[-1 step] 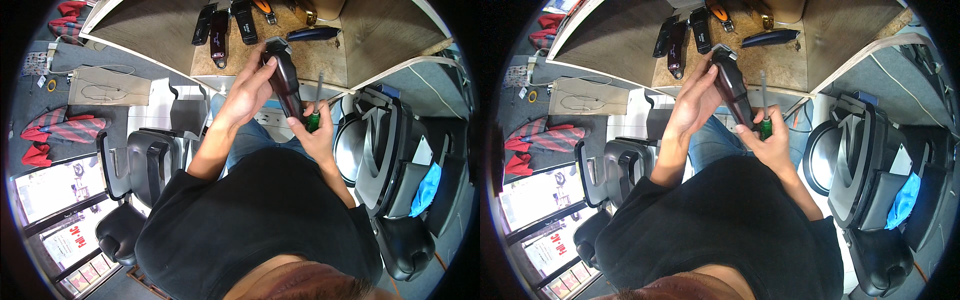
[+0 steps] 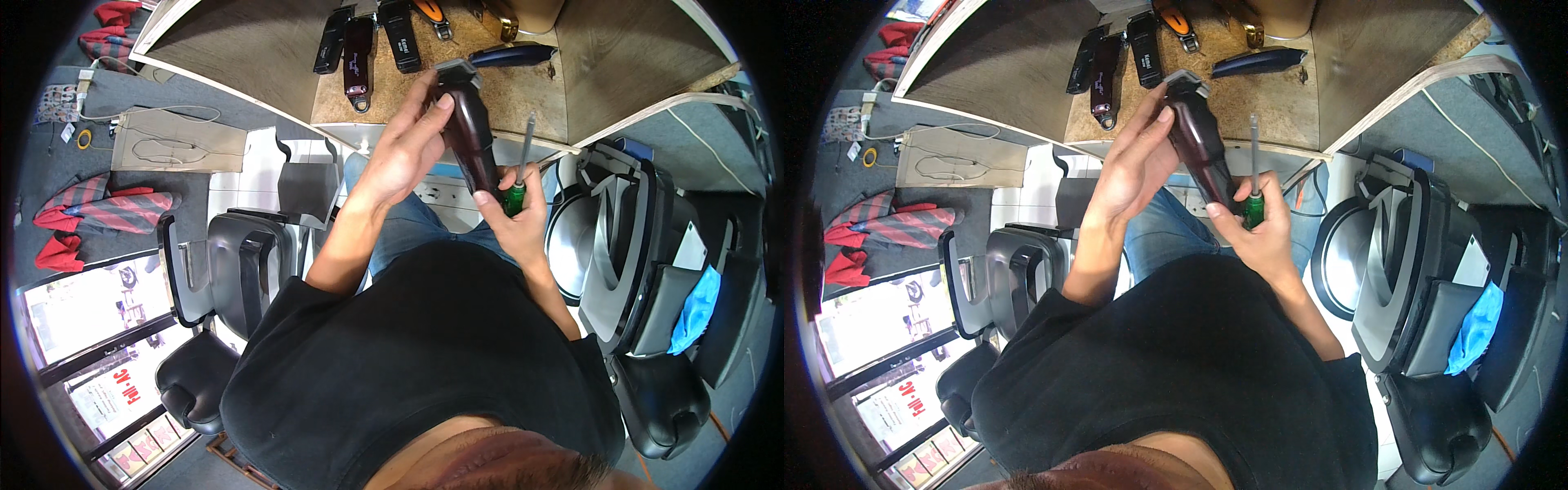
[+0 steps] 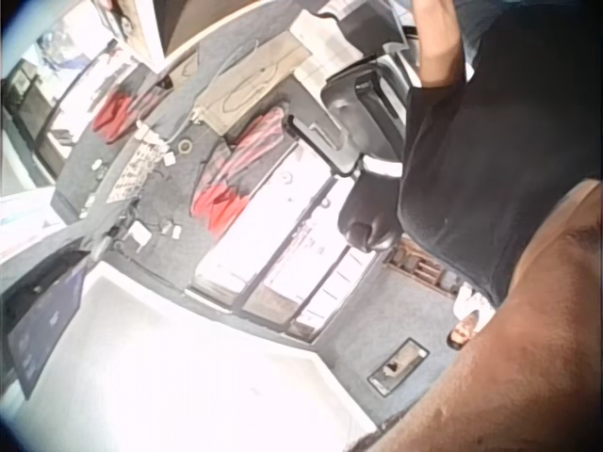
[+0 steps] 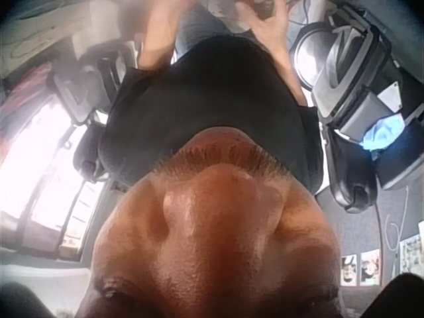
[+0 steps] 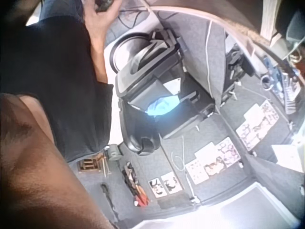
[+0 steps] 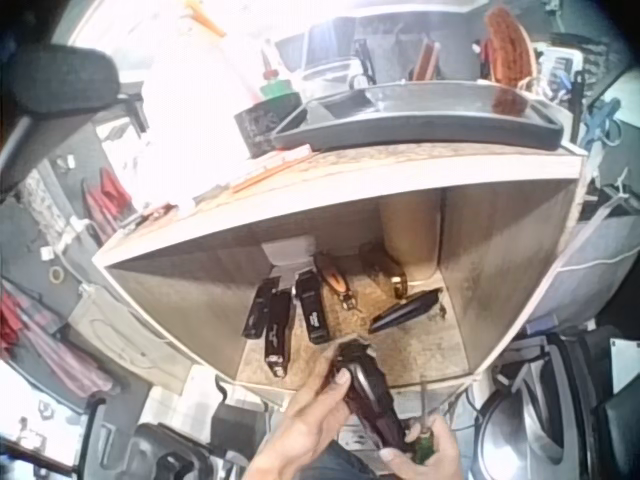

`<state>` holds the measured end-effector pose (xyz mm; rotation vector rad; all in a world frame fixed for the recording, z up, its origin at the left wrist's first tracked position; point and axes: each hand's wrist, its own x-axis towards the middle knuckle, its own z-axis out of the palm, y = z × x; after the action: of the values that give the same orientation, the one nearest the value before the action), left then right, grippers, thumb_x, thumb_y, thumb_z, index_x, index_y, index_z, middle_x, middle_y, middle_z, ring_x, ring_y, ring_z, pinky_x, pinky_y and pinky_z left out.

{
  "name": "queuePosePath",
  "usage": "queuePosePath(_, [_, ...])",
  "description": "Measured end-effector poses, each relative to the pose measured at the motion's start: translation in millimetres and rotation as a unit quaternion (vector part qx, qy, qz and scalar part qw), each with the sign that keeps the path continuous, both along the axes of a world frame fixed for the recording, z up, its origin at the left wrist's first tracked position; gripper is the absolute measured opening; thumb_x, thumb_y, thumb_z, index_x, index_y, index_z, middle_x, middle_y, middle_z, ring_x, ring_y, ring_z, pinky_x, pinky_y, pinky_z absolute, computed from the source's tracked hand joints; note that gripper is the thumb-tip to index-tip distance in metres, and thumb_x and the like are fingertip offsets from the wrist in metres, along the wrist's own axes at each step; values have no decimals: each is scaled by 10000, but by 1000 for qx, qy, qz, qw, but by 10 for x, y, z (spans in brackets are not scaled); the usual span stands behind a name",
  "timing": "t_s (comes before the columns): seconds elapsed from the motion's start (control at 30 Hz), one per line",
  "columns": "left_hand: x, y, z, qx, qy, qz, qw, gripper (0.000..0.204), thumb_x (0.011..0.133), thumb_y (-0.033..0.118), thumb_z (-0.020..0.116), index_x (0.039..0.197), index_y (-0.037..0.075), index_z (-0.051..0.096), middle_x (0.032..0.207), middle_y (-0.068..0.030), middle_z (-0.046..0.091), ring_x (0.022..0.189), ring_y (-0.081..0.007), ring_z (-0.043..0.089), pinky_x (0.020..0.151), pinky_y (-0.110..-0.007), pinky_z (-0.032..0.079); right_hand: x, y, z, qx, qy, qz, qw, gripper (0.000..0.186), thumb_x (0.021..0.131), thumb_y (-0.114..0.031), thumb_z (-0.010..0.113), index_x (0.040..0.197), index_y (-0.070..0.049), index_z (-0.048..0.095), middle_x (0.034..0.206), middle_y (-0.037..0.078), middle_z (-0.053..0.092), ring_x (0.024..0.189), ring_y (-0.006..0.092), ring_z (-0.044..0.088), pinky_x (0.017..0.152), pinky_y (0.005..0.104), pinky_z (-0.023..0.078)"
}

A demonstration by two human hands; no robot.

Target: The person uses a screwdriver to tighten the screws on the metal head of a pair of hair clippers while holding them over a wooden shelf at a barber station.

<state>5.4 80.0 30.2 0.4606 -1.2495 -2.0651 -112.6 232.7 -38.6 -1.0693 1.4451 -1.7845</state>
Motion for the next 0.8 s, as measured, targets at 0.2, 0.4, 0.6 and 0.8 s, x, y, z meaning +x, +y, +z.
queuePosePath(0.2, [53, -9, -1, -67, -70, -11, 995, 615, 1074, 183, 618, 1575, -24, 328, 1354, -95, 517, 1180, -140, 584, 999, -331, 534, -70, 81, 230, -3, -162, 106, 981, 330, 983, -122, 728, 988, -100, 399, 980, 179, 751, 548, 11, 448, 482, 181, 383])
queuePosePath(0.4, [32, -16, 11, -98, -68, -20, 993, 628, 1055, 175, 654, 1564, -16, 341, 1296, -97, 504, 1127, -134, 587, 971, -306, 540, -63, 95, 168, -12, -165, 128, 978, 318, 1006, -124, 690, 977, -118, 374, 1054, 266, 759, 520, -8, 442, 456, 168, 368])
queuePosePath(0.6, [39, -44, -10, -119, -86, -17, 989, 620, 1051, 166, 660, 1559, -6, 350, 1285, -93, 483, 1107, -126, 577, 966, -308, 541, -89, 92, 123, -2, -130, 139, 982, 315, 1022, -149, 656, 994, -127, 343, 1040, 326, 739, 453, 18, 409, 424, 177, 388])
queuePosePath(0.8, [29, -56, -14, -97, -67, -16, 993, 595, 1042, 174, 674, 1531, 0, 381, 1255, -84, 508, 1101, -131, 581, 940, -306, 550, -100, 71, 150, 2, -119, 138, 983, 311, 1025, -165, 645, 990, -126, 338, 1032, 326, 739, 447, 24, 405, 421, 183, 388])
